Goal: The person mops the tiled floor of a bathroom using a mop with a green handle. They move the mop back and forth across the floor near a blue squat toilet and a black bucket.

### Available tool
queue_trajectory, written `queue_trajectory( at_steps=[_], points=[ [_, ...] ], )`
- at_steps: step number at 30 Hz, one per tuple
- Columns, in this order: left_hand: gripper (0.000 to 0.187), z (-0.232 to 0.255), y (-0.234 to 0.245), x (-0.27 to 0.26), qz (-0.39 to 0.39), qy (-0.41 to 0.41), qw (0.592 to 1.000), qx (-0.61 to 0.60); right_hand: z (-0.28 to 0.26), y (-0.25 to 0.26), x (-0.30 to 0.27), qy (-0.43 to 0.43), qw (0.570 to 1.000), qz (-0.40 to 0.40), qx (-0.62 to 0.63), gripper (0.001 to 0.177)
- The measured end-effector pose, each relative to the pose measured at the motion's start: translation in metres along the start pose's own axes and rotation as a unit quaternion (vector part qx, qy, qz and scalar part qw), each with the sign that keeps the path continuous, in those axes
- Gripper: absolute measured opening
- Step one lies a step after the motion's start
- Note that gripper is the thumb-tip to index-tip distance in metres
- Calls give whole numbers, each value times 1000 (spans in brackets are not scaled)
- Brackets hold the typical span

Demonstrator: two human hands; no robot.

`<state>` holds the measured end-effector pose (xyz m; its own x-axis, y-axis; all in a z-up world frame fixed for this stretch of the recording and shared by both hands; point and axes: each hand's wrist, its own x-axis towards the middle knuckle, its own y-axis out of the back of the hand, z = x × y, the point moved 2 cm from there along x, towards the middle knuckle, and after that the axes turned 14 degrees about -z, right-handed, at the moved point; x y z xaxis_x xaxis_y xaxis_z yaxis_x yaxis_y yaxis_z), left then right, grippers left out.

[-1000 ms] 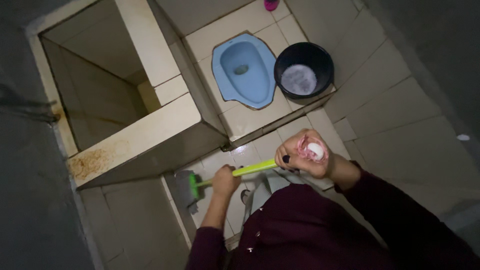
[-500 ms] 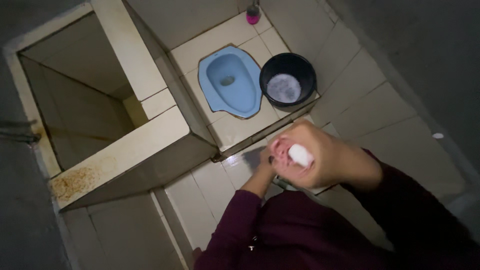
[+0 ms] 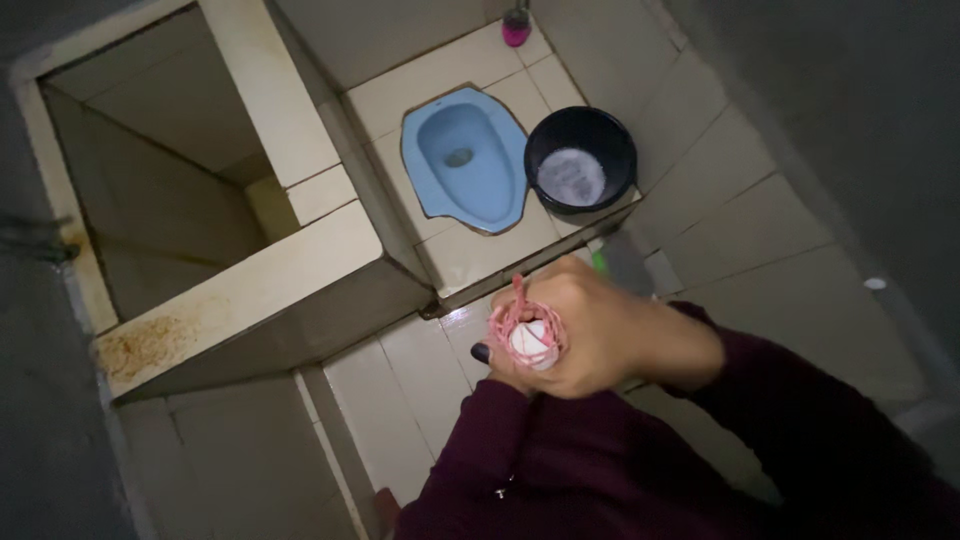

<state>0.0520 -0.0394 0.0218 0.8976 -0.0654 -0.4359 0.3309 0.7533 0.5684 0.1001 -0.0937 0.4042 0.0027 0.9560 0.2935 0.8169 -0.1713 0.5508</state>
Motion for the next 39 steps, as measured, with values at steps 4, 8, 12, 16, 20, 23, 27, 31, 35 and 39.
queue_trajectory(
  at_steps=[4,8,12,16,20,23,27,31,35,39],
  points=[
    [38,-10,9,-2,14,21,1000,12,26,-30,-8,4,1000,-23,22,12],
    [38,-44,24,-35,23,93,994,51,37,-37,-26,-32,994,-62,80,14],
    [31,-87,38,-76,19,178,980,89,50,-40,-35,-5,991,-46,129,11],
    [38,-123,56,-110,19,257,959,120,71,-53,-46,-58,959,-21,276,8],
    [42,-121,80,-141,82,275,946,149,84,-56,-58,-42,954,19,298,13],
    [42,-103,99,-156,120,248,950,146,89,-49,-64,1,957,43,289,21],
    [49,-90,104,-149,95,283,947,116,99,-30,-70,88,971,71,211,19],
    [46,-86,75,-114,137,247,956,85,110,-34,-91,33,918,121,375,20],
    [42,-96,36,-59,90,219,969,76,109,-32,-105,-36,947,116,298,24],
    [31,-96,8,-7,29,181,981,56,93,-20,-100,-104,946,117,282,26]
  ],
)
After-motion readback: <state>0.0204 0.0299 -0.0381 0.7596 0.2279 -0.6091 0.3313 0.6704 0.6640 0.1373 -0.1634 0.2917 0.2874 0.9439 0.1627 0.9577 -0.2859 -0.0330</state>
